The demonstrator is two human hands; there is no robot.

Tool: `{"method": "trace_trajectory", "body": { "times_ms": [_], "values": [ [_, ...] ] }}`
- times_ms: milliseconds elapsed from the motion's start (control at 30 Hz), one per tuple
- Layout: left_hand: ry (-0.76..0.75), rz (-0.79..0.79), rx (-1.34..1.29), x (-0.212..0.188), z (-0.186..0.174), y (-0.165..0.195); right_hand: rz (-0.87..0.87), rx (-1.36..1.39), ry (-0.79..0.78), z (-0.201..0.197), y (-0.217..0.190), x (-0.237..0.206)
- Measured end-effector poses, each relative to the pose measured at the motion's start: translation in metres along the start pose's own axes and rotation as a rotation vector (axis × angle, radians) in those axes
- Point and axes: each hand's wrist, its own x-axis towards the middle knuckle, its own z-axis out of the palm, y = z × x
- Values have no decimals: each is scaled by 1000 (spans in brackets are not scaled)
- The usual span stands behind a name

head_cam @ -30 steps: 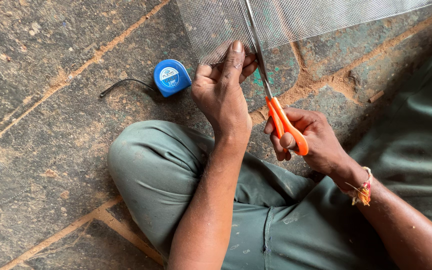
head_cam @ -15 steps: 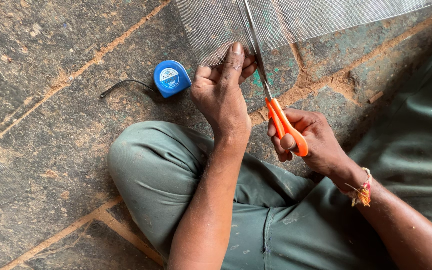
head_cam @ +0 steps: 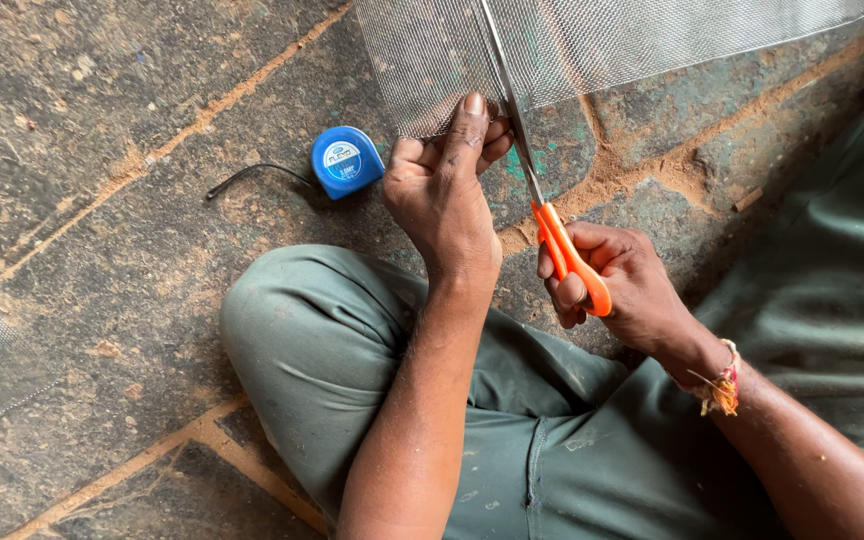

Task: The person measures a piece of mesh material using a metal ruler and then cuts it with orange-handled scissors. They trim the edges to create a rectangular piece and then fold it in half.

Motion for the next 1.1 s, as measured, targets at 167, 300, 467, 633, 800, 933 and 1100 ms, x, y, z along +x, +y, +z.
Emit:
{"method": "trace_trajectory", "body": {
  "times_ms": [167, 300, 467, 633, 800, 933, 1100],
  "values": [
    [7, -10, -11, 0, -1, 1, 3, 0, -11, 1, -1, 0],
    [9, -15, -15, -1, -1, 1, 39, -33, 33, 1, -1, 0],
    [7, -15, -17, -1, -2, 1, 33, -15, 20, -2, 0, -1],
    [17, -12, 9, -1, -2, 2, 51, -11, 18, -5, 1, 0],
    [16, -11, 5, 0, -2, 5, 52, -16, 8, -6, -2, 0],
    [12, -36, -3, 0, -2, 8, 52, -33, 17, -6, -4, 0],
    [-21, -115, -136, 6, -6, 15, 22, -5, -4, -7, -5, -6]
  ]
}}
